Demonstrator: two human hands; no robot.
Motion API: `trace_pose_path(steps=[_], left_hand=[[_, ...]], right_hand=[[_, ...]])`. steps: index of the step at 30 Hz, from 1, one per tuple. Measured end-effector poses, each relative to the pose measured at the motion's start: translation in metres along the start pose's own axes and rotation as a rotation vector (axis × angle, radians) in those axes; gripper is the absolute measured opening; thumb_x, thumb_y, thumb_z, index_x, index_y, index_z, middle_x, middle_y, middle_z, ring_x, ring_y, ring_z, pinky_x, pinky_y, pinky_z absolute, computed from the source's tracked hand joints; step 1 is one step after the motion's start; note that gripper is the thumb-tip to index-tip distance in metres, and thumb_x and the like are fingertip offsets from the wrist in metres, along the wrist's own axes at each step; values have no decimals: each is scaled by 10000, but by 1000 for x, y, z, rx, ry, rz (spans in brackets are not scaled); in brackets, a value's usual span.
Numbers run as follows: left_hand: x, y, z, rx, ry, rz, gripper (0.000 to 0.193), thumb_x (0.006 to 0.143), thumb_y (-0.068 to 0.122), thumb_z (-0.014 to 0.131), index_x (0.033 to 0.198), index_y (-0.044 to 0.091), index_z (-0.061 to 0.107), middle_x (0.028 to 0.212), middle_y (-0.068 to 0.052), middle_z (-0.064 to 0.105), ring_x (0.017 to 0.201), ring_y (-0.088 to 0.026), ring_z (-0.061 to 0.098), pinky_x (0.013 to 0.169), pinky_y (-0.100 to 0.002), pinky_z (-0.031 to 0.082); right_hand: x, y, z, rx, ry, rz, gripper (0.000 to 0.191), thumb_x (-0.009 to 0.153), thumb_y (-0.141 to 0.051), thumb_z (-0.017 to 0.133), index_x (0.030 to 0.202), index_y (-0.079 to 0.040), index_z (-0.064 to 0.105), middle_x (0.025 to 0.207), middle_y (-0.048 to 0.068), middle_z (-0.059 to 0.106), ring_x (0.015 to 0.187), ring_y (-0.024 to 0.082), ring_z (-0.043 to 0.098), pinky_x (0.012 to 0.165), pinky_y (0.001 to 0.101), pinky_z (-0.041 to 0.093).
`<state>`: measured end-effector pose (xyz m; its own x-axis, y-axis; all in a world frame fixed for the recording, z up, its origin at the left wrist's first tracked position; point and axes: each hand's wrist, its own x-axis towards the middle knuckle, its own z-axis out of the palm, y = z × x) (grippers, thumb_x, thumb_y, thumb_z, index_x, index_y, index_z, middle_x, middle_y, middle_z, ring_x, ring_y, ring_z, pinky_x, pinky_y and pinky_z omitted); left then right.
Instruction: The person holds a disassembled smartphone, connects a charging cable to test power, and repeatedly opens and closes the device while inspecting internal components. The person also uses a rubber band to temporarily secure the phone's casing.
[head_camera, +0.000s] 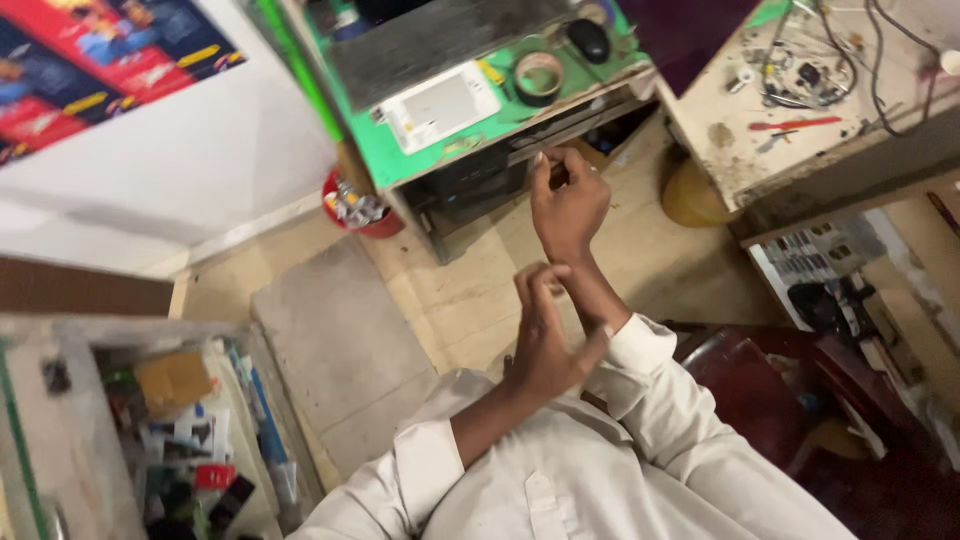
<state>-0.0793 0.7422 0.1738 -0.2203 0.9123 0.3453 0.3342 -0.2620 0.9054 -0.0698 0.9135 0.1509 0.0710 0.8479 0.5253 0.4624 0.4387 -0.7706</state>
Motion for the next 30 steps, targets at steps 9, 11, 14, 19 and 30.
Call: trace_pose_path(steps=[9,11,14,19,30], left_hand=[[104,-52,58,-92,-281,67,714,809,169,826,1374,22,415,1307,-196,473,1164,-337,536,988,-424,497],[122,-60,63,-161,-371,23,680,749,182,827,1294,10,460,1249,-204,452,1054,-308,545,920,-408,501],[142,-77,61,-416,-1050,-272,333,862,232,799,1104,44,667,1132,-135,719,1102,-269,694,1037,-378,536],[242,-159,59,257,-290,93,626,759,175,828,1324,77,576,1410,-189,550,1365,-380,506,1166,-486,425],[361,-259,63,779,-85,-288,1097,674,330,909,1538,10,315,1359,-208,485,1285,-391,435,1032,-542,348]], right_hand=[[80,124,-17,-144,180,208,108,889,-128,731,922,-27,752,692,123,684,589,176,656,601,326,526],[93,138,-16,-188,147,269,109,856,-132,734,896,-37,766,670,124,687,585,174,659,595,321,524],[125,162,-24,-236,176,269,102,898,-108,731,917,-12,758,703,113,700,608,160,646,601,307,512],[129,184,-22,11,-78,357,108,976,-75,664,925,11,707,721,65,678,646,95,614,610,262,497],[192,201,42,80,-582,69,172,885,-144,735,1001,-17,750,776,102,730,617,148,669,603,296,531]])
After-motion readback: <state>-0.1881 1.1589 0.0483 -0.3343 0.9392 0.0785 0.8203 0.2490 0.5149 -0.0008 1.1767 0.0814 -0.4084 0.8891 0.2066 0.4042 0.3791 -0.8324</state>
